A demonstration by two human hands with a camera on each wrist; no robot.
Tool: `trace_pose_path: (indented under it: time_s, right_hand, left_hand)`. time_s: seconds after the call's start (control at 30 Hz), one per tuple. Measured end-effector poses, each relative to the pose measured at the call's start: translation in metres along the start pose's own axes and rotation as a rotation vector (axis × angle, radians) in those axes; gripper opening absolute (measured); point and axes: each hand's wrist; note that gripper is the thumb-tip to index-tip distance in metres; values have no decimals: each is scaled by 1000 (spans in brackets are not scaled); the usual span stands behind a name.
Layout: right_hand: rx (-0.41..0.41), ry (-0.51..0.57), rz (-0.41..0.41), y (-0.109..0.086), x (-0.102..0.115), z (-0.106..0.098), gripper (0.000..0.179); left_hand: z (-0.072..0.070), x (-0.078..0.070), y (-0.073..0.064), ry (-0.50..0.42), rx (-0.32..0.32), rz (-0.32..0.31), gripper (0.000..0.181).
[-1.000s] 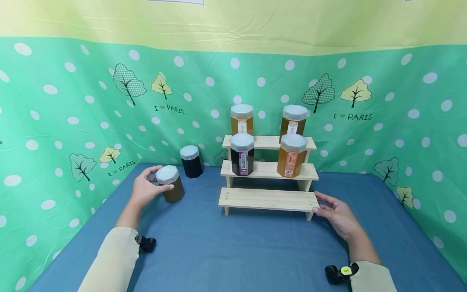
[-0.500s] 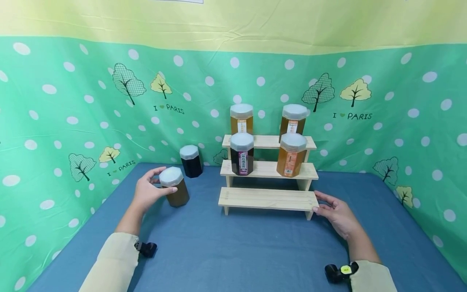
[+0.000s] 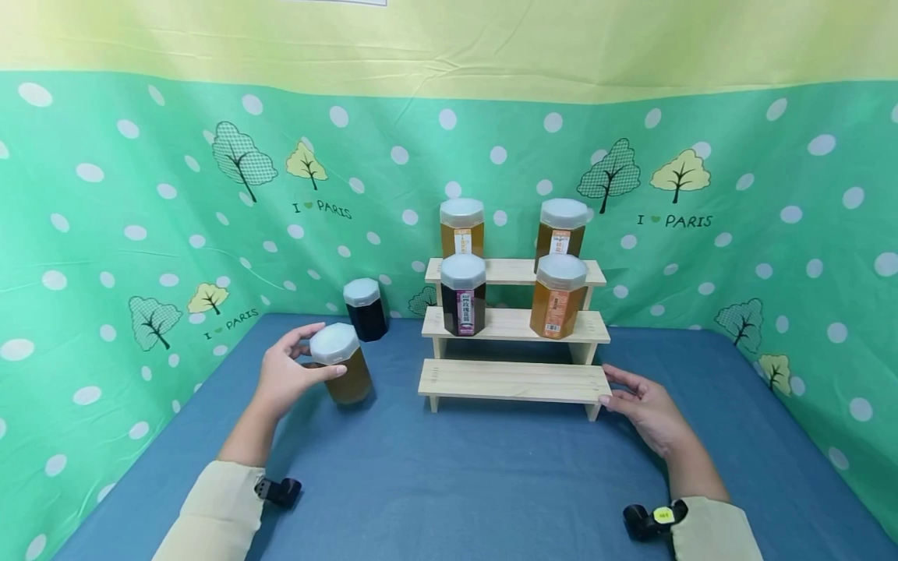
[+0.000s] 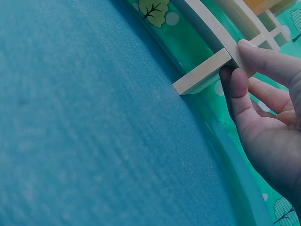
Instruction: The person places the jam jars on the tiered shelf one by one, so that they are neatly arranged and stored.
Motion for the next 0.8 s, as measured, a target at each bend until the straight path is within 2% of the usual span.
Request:
trace_pose_path:
  time_s: [0.3, 0.8]
  right_hand:
    - [-3, 4, -6, 0, -1, 0, 77]
    - [-7, 1, -6, -1, 1, 0, 77]
  left_hand:
    - [10, -20, -6, -22, 29, 52, 78]
    - [36, -38, -14, -51, 92, 131, 75]
Point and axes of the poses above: each hand's wrist, its own y-axis towards the middle knuckle, its own z-axis out of the palm, x = y × z, and after that the axes turned 11 degrees about -y, right-handed
